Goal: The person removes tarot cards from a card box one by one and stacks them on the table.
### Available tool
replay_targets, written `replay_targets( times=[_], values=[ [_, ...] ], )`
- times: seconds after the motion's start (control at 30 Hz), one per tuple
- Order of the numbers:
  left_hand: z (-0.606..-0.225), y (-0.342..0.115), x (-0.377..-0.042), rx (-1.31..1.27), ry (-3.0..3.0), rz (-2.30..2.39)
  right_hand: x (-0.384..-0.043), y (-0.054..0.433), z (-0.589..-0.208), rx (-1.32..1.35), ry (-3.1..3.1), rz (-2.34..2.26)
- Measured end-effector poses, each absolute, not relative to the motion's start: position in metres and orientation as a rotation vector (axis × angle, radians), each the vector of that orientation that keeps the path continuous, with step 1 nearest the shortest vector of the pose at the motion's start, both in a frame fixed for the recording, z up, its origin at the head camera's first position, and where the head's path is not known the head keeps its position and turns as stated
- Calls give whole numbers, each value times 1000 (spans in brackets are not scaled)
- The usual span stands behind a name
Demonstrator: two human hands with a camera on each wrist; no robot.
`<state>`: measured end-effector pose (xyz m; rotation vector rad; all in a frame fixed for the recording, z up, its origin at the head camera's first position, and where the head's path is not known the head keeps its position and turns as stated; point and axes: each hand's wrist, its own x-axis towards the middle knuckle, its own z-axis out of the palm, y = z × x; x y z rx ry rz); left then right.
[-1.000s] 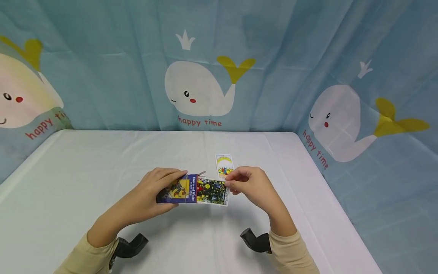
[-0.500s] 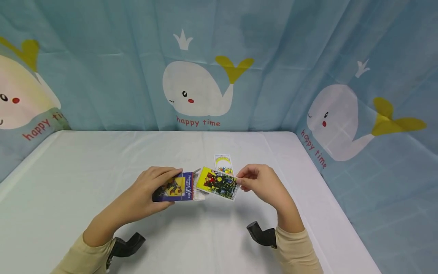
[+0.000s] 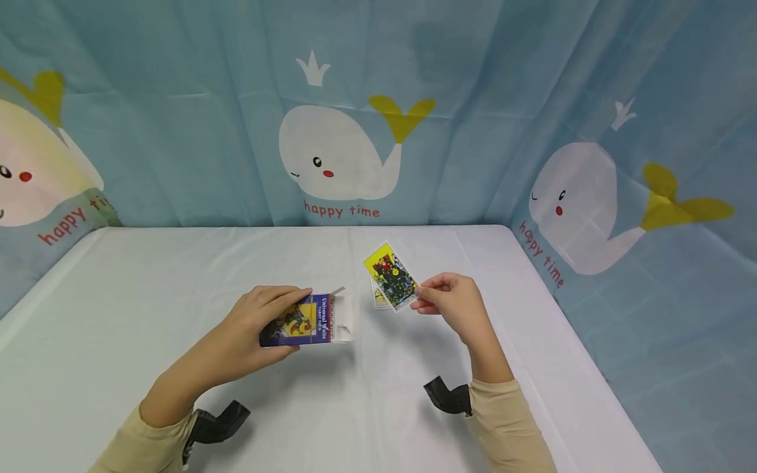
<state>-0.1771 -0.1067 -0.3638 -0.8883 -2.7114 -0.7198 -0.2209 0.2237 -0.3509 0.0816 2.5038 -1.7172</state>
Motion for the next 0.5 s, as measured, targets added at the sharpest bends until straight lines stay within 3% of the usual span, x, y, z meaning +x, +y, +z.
replay_targets(
  times=[0.5],
  values=[
    [-364, -109, -178, -887, -2713, -724, -245, 211, -398, 277, 2242, -1956]
  ],
)
